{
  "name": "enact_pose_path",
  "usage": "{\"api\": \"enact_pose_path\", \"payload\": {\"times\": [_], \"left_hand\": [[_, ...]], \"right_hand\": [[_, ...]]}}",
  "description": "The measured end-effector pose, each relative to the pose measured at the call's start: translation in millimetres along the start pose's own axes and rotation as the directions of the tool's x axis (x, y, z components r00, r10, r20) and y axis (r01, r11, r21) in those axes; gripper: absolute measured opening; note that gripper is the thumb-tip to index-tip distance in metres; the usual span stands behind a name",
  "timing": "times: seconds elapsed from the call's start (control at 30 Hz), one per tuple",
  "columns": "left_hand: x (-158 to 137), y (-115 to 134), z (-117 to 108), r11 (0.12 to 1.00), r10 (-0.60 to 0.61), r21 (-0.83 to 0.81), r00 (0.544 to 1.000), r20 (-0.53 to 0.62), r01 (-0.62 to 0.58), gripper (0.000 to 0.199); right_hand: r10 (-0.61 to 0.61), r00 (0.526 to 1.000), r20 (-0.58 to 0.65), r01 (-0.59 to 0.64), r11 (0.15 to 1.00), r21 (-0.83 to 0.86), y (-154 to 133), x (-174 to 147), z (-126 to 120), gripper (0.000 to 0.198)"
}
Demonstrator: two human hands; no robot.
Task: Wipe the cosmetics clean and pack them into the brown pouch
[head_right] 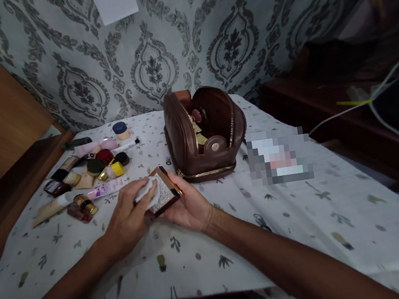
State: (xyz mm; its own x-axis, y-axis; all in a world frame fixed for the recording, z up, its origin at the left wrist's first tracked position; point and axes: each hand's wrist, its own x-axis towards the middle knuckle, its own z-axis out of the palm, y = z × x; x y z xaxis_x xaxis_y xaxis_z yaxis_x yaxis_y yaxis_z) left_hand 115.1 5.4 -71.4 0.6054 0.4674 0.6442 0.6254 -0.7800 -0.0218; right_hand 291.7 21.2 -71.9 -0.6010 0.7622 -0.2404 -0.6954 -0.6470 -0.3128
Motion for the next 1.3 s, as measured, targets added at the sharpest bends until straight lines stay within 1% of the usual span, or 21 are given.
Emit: {"api": "enact_pose_path", "payload": {"times": [0.13,0.2,0.27,0.33,0.4,0.53,0.63,0.73,0.87,1.03,1.1,1.2,1.3], "left_hand": [[-4,-2,2,0.989,-0.142,-0.035,0.989,0.037,0.143,0.062],[-7,0,3,0.984,-0.167,-0.050,0.984,0.060,0.170,0.064],[-10,4,3,0.984,-0.161,-0.068,0.984,0.070,0.166,0.066],[-11,8,4,0.986,-0.137,-0.082,0.989,0.061,0.142,0.066],[-12,12,5,0.992,-0.097,-0.077,0.994,0.040,0.100,0.062],[-9,17,4,0.997,0.065,-0.029,0.998,0.012,-0.065,0.050],[-4,18,0,0.979,0.181,0.086,0.983,0.028,-0.183,0.040],[-1,17,-5,0.946,0.248,0.204,0.967,0.053,-0.254,0.036],[-3,16,-6,0.922,0.273,0.270,0.960,0.057,-0.278,0.037],[-8,15,-4,0.916,0.254,0.303,0.965,0.068,-0.263,0.036],[-9,14,-4,0.917,0.261,0.290,0.962,0.080,-0.273,0.035],[-10,11,-4,0.919,0.290,0.245,0.951,0.107,-0.308,0.033],[-10,7,-5,0.930,0.315,0.168,0.944,0.096,-0.328,0.031]], "right_hand": [[-0.052,0.999,0.002,0.052,0.998,-0.043,1,2,0,0.038],[-0.084,0.996,-0.005,0.084,0.995,-0.050,1,3,0,0.040],[-0.103,0.994,-0.022,0.103,0.994,-0.037,0,3,0,0.042],[-0.097,0.995,-0.036,0.097,0.995,-0.021,-2,3,1,0.048],[-0.064,0.998,-0.031,0.063,0.998,-0.020,-4,2,3,0.058],[0.012,1.000,-0.023,-0.013,0.999,-0.052,-7,1,5,0.071],[0.016,1.000,0.000,-0.016,0.997,-0.076,-7,1,4,0.069],[0.003,0.999,0.047,0.001,0.995,-0.097,-6,3,0,0.062],[0.016,0.995,0.103,-0.003,0.992,-0.126,-5,4,-7,0.054],[0.025,0.997,0.073,-0.022,0.999,-0.042,-5,6,-8,0.044],[0.016,0.998,0.058,-0.015,1.000,-0.024,-5,6,-6,0.043],[0.011,0.999,0.045,-0.009,0.999,-0.048,-6,3,-3,0.044],[-0.024,0.998,0.061,0.029,0.997,-0.076,-7,1,-1,0.047]]}}
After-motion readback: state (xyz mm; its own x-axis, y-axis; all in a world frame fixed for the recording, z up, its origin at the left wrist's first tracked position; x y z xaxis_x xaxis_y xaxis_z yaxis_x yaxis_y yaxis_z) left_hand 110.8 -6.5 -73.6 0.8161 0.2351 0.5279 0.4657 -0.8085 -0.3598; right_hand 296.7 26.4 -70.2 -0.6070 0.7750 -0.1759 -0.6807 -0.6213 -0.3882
